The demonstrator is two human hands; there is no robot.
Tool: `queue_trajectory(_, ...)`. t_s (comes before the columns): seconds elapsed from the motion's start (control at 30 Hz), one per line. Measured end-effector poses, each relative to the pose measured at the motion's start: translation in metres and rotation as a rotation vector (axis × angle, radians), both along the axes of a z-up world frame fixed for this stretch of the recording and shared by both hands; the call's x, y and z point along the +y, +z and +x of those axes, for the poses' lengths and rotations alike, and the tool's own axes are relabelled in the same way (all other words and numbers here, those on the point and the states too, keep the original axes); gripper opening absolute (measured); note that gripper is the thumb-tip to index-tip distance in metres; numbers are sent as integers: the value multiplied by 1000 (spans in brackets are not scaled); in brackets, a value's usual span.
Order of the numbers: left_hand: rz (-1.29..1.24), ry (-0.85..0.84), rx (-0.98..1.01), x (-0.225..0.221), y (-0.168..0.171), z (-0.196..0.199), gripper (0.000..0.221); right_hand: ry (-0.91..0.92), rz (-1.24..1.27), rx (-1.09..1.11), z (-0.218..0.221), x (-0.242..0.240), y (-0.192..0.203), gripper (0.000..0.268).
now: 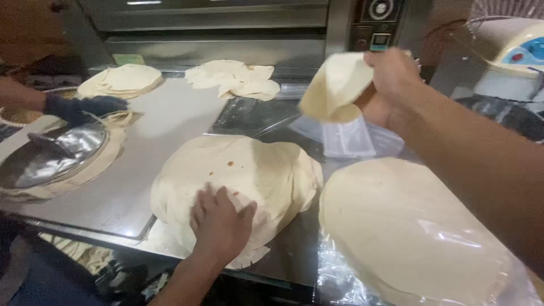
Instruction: The person places circular flatbreads into plastic bags and stacks the filled bags on a metal table in a bakery.
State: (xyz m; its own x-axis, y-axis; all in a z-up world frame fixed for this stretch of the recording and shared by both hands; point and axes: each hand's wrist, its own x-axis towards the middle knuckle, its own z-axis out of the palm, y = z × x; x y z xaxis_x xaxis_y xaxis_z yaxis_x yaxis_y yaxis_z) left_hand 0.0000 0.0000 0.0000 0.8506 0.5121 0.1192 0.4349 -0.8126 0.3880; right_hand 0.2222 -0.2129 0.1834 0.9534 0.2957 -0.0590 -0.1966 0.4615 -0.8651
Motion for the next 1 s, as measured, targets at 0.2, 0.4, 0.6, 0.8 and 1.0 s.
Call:
queue_trajectory(0.2,-576,-130,-234,-45,66,27,64,19,72,-74,-62,-11,35,37)
queue_trajectory(0.4,-1976,-256,166,-92,127,14,110,160,81,-296,-111,-77,48,44)
queue_trajectory(0.6,-2405,-256,123,-106,96,33,48,-41,-229,64,-184,-161,30,49)
queue_trajectory(0.8,-2136,-473,229,-138,122,31,91,-345,-512,456,-241,-147,62,46)
queue_trajectory(1.0,-1620,-204,60,-141,157,73,43,-50,-476,-34,-175,-195,31,50)
